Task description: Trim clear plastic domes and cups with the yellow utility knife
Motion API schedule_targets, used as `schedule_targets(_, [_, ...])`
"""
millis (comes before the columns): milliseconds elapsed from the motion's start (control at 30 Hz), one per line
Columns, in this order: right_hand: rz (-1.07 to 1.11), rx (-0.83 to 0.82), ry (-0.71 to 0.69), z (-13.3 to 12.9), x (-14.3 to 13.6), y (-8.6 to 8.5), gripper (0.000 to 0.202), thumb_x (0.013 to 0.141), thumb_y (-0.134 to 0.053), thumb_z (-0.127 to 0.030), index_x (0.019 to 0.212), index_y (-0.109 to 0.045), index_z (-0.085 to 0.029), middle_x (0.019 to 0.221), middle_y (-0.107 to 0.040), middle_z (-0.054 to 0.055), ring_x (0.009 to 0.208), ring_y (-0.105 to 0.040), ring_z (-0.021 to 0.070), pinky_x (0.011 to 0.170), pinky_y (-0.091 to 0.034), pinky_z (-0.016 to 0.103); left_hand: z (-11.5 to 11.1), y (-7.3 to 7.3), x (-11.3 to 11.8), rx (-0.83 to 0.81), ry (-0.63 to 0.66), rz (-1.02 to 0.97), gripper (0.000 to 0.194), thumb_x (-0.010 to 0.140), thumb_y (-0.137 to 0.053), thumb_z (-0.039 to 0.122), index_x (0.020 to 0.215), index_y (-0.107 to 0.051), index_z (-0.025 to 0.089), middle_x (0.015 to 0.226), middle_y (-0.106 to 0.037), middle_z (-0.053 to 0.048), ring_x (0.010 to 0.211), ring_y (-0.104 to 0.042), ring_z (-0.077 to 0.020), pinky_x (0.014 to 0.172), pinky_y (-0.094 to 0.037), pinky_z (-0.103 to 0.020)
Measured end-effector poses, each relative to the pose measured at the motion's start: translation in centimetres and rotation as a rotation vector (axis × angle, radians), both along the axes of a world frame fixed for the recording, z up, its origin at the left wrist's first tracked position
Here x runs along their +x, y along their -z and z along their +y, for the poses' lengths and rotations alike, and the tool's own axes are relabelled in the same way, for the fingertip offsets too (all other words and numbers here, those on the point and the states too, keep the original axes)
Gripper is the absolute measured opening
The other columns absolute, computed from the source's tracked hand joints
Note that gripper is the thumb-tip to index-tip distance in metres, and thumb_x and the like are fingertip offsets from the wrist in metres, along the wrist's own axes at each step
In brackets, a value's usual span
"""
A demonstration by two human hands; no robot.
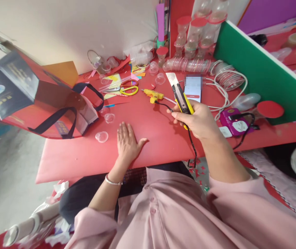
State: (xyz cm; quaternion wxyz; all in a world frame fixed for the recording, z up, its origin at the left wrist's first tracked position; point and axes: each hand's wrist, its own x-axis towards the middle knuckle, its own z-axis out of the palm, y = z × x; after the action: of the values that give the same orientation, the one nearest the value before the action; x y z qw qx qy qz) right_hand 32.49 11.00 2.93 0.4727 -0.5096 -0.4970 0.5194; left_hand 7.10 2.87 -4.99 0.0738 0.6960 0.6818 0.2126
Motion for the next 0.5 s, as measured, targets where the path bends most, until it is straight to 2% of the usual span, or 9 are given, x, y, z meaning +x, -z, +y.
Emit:
schedule_targets(67, [0.007,0.015,0.002,0.0,-0.4,-0.1,0.025,0.069,-0.081,-0.028,0.089,-0.069,-0.019,0.084,-0.076,0.002,0.055,-0.065,0.0119,0.046,-0.052,0.023,-0.9,1.0,3.6,-0.004,0.142,-0.005,0.117,0.078,-0.050,0.086,0.158,-0.028,0.004,0.166,-0.018,-0.032,0.157,-0.008,-0.0449,0.126,-0.010,-0.066])
schedule_targets(133, [-0.008,0.024,0.004,-0.2,-0.7,-0.6,0.024,0.069,-0.081,-0.026,0.089,-0.069,-0.019,0.084,-0.076,0.002,0.057,-0.065,0.0123,0.050,-0.054,0.024,-2.7,1.3,9.3,-0.006,0.349,-0.060,0.121,0.077,-0.048,0.088,0.158,-0.026,0.001,0.166,-0.018,-0.033,0.157,-0.008,-0.0452,0.127,-0.013,-0.064])
schedule_targets(200, [-0.052,0.033,-0.012,-0.5,-0.7,-1.2,0.023,0.070,-0.080,-0.026,0.089,-0.069,-0.018,0.085,-0.076,0.002,0.060,-0.066,0.0125,0.053,-0.056,0.025,-4.8,1.1,14.9,-0.062,0.627,-0.109,0.117,0.082,-0.050,0.082,0.156,-0.028,-0.005,0.163,-0.025,-0.034,0.158,-0.010,-0.0425,0.129,-0.016,-0.058])
schedule_targets(267, [-0.115,0.037,-0.049,-0.8,-0.4,-1.7,0.022,0.070,-0.080,-0.026,0.088,-0.069,-0.018,0.086,-0.075,0.003,0.061,-0.065,0.0122,0.054,-0.056,0.024,-6.4,0.7,18.4,-0.156,0.976,-0.179,0.104,0.087,-0.055,0.074,0.156,-0.033,-0.001,0.162,-0.035,-0.027,0.157,-0.022,-0.0377,0.130,-0.021,-0.050])
schedule_targets(333, [-0.172,0.029,-0.084,-1.2,0.1,-1.8,0.023,0.072,-0.081,-0.028,0.088,-0.069,-0.017,0.085,-0.073,0.003,0.061,-0.065,0.0122,0.053,-0.055,0.024,-7.3,0.8,18.7,-0.327,1.211,-0.313,0.082,0.094,-0.051,0.068,0.156,-0.040,0.015,0.162,-0.042,-0.014,0.151,-0.039,-0.0281,0.124,-0.036,-0.040])
schedule_targets(400, [-0.196,0.024,-0.091,-1.4,0.6,-1.4,0.024,0.073,-0.082,-0.030,0.088,-0.069,-0.017,0.084,-0.072,0.003,0.062,-0.065,0.0127,0.052,-0.054,0.024,-8.0,1.8,16.1,-0.426,1.293,-0.415,0.058,0.099,-0.044,0.061,0.142,-0.059,0.025,0.155,-0.053,-0.007,0.143,-0.051,-0.0228,0.118,-0.043,-0.034])
schedule_targets(433, [-0.196,0.027,-0.086,-1.4,0.8,-1.0,0.025,0.073,-0.082,-0.031,0.088,-0.068,-0.017,0.083,-0.072,0.002,0.062,-0.065,0.0129,0.051,-0.054,0.024,-8.3,2.7,14.1,-0.429,1.296,-0.409,0.051,0.100,-0.045,0.059,0.136,-0.064,0.027,0.153,-0.055,-0.006,0.144,-0.050,-0.0235,0.119,-0.042,-0.035])
schedule_targets(467, [-0.193,0.033,-0.081,-1.4,1.0,-0.6,0.025,0.074,-0.082,-0.031,0.088,-0.068,-0.017,0.082,-0.071,0.002,0.062,-0.065,0.0129,0.051,-0.054,0.024,-8.7,3.8,11.9,-0.409,1.183,-0.377,0.048,0.100,-0.047,0.056,0.135,-0.066,0.028,0.152,-0.057,-0.007,0.144,-0.049,-0.0255,0.120,-0.040,-0.039])
schedule_targets(500, [-0.190,0.039,-0.080,-1.3,1.0,-0.3,0.025,0.074,-0.082,-0.031,0.089,-0.068,-0.017,0.082,-0.071,0.002,0.062,-0.065,0.0127,0.052,-0.054,0.024,-9.2,4.9,9.7,-0.388,1.011,-0.318,0.051,0.099,-0.050,0.055,0.138,-0.063,0.025,0.152,-0.056,-0.011,0.144,-0.050,-0.0281,0.121,-0.040,-0.043])
